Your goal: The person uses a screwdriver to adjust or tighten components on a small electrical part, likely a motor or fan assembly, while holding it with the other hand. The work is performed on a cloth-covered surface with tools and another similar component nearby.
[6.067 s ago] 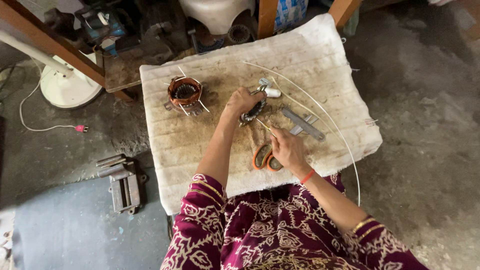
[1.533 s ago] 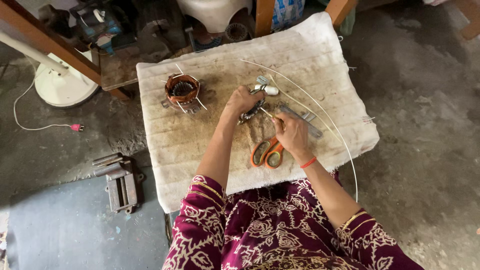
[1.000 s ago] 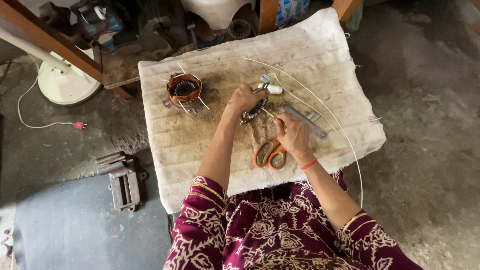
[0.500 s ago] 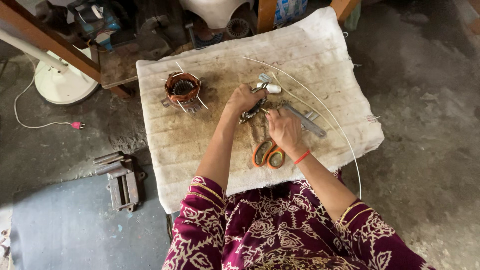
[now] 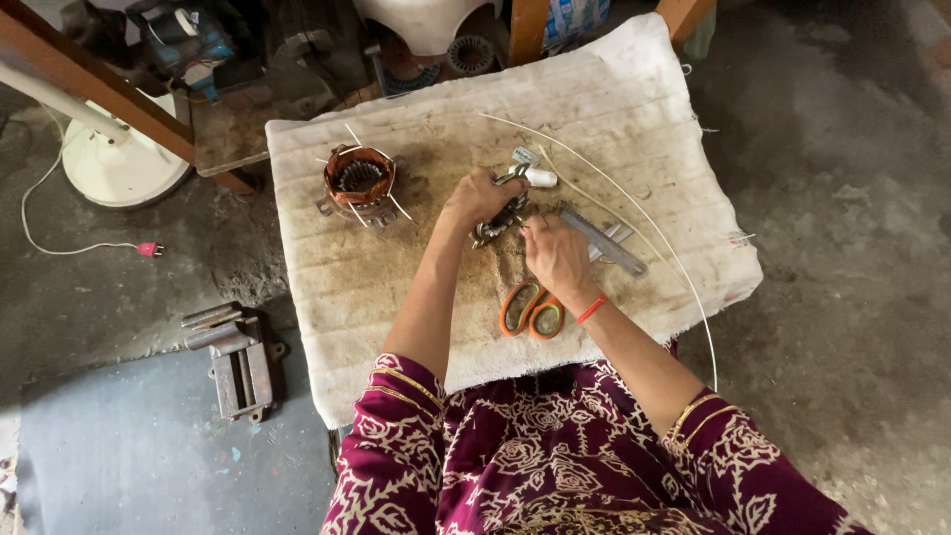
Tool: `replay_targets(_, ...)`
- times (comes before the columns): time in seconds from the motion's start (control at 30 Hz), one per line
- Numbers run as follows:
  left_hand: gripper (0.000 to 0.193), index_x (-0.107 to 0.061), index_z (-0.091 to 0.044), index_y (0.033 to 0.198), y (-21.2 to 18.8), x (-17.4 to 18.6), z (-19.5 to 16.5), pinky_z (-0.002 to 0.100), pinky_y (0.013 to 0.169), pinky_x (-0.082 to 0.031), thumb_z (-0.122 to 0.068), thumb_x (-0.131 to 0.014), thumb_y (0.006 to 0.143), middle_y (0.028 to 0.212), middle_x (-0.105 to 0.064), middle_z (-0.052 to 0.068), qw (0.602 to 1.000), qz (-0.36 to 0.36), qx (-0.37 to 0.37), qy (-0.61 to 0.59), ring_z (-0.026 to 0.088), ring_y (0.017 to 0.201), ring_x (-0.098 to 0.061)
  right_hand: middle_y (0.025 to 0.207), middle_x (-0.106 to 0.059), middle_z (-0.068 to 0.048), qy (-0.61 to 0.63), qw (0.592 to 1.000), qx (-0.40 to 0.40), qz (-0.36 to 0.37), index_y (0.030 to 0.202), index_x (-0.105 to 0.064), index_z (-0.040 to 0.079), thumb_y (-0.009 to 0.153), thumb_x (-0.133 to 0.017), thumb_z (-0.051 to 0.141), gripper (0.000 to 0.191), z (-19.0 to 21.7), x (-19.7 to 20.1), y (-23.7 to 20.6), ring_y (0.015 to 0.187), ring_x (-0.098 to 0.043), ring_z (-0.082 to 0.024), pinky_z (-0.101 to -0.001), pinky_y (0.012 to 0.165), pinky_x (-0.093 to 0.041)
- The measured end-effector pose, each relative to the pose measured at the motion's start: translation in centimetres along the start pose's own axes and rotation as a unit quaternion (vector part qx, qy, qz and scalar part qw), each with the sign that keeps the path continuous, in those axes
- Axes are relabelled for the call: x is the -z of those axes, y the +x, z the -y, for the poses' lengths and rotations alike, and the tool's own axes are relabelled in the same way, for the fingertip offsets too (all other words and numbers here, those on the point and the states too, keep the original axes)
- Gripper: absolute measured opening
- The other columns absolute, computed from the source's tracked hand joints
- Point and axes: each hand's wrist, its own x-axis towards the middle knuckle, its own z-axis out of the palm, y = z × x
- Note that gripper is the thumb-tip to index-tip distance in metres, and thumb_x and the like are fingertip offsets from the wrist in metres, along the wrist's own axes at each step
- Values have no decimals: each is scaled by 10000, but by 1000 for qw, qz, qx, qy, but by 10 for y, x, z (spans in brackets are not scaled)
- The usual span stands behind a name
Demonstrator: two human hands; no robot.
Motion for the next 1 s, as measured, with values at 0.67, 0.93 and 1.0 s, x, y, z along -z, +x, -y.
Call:
replay_targets(0.67,764,-749,60,999,0,-6,-1,466,946,-541,-667,-734,765,1052,-717,328,1000,-20,-2,12,398,1058,-717,704,-687,-184,99,992,-80,3,801,-663,42,897,-753,145,167,-12,-11,6,654,-677,-392,-494,603,-504)
replay_targets(0.93,808,-692,57,1177,-35,6,-6,449,863,-554,-569,-858,695,1043,-709,323,974,-201,-101,-18,416,1010,-706,741,-707,-181,131,987,-87,12,895,-712,66,904,-761,212,154,-8,14,-9,658,-690,-374,-485,596,-512)
replay_targets(1.0,812,-658,54,1241,-40,5,-3,402,850,-585,-531,-856,714,1030,-741,284,980,-161,-71,-99,357,985,-755,750,-716,-182,125,983,-130,28,950,-714,81,947,-724,203,122,-6,12,-18,663,-705,-363,-482,616,-521)
